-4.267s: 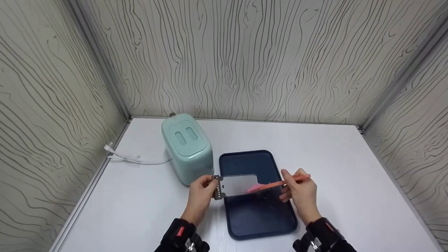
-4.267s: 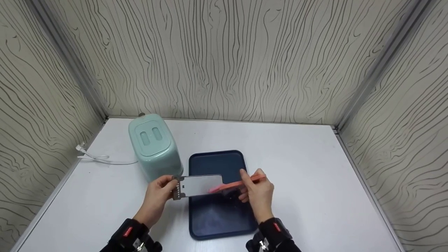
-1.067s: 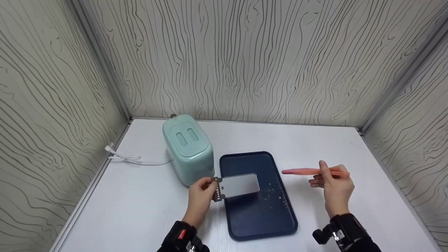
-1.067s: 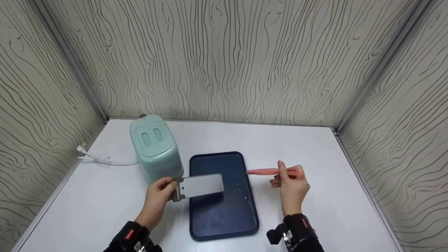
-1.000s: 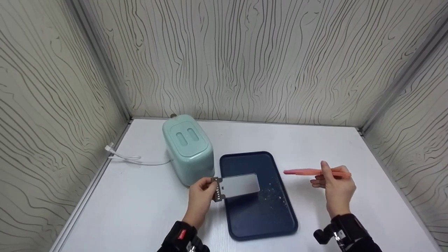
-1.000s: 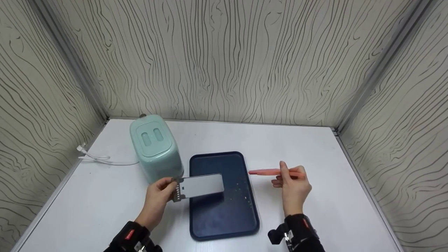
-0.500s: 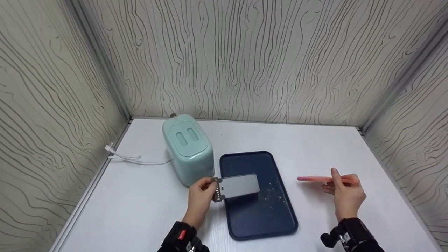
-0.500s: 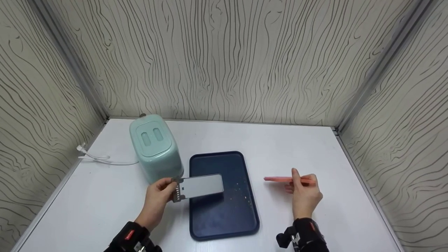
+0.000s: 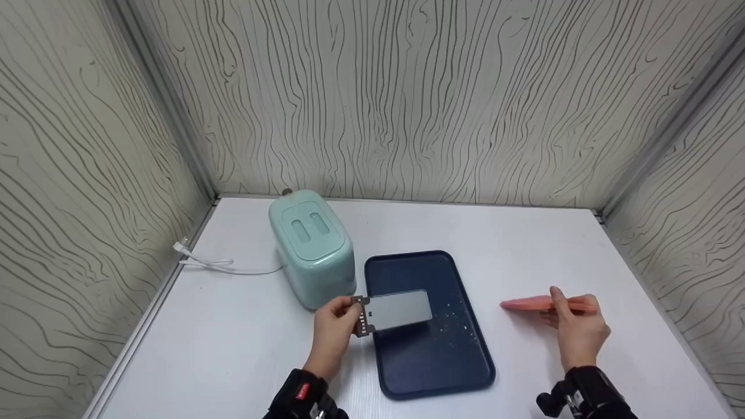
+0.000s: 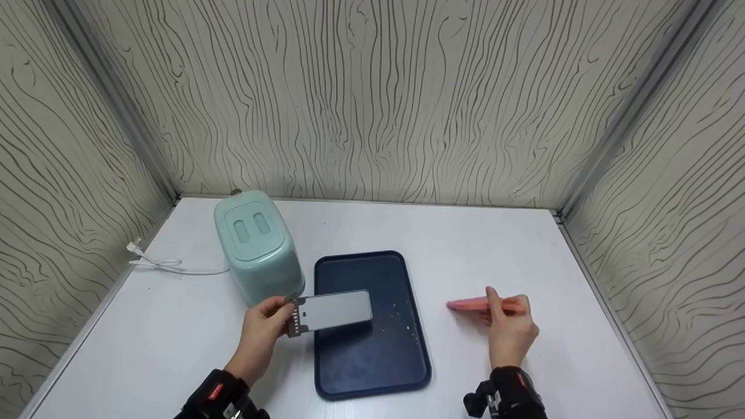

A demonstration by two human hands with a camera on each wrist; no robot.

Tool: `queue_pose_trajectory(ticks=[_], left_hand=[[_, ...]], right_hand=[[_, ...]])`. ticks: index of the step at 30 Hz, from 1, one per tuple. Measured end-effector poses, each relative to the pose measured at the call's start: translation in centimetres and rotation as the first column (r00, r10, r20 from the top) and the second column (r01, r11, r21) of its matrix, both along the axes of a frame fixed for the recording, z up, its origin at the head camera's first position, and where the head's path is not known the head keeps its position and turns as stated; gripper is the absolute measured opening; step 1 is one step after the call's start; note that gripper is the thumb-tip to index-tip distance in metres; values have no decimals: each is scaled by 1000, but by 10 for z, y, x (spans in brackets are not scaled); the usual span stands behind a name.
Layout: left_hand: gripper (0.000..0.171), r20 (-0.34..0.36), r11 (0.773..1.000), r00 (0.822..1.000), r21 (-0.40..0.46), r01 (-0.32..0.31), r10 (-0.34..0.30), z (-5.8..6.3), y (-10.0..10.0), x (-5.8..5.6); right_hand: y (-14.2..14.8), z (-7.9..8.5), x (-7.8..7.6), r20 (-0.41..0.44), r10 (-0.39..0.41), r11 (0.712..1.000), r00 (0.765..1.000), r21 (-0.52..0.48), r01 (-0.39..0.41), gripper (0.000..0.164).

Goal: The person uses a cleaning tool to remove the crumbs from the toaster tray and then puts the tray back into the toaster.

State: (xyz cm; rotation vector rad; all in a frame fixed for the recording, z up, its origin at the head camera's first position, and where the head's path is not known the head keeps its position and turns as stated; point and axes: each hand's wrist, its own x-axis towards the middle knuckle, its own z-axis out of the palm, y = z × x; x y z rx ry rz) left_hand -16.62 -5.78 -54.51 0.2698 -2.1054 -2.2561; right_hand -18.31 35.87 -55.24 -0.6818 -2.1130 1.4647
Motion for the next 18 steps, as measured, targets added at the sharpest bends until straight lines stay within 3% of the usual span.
queue_pose_trajectory(ticks=[13, 18], left_hand=[[16, 3, 1000, 1000, 9, -5, 5, 2, 0, 1], [16, -2, 1000, 1000, 2, -6, 6, 2, -1, 3]], right_hand=[[3, 2, 11, 104, 52, 992, 993, 109, -63, 47], [4, 2, 15, 144, 101, 989, 984, 94, -115, 53]])
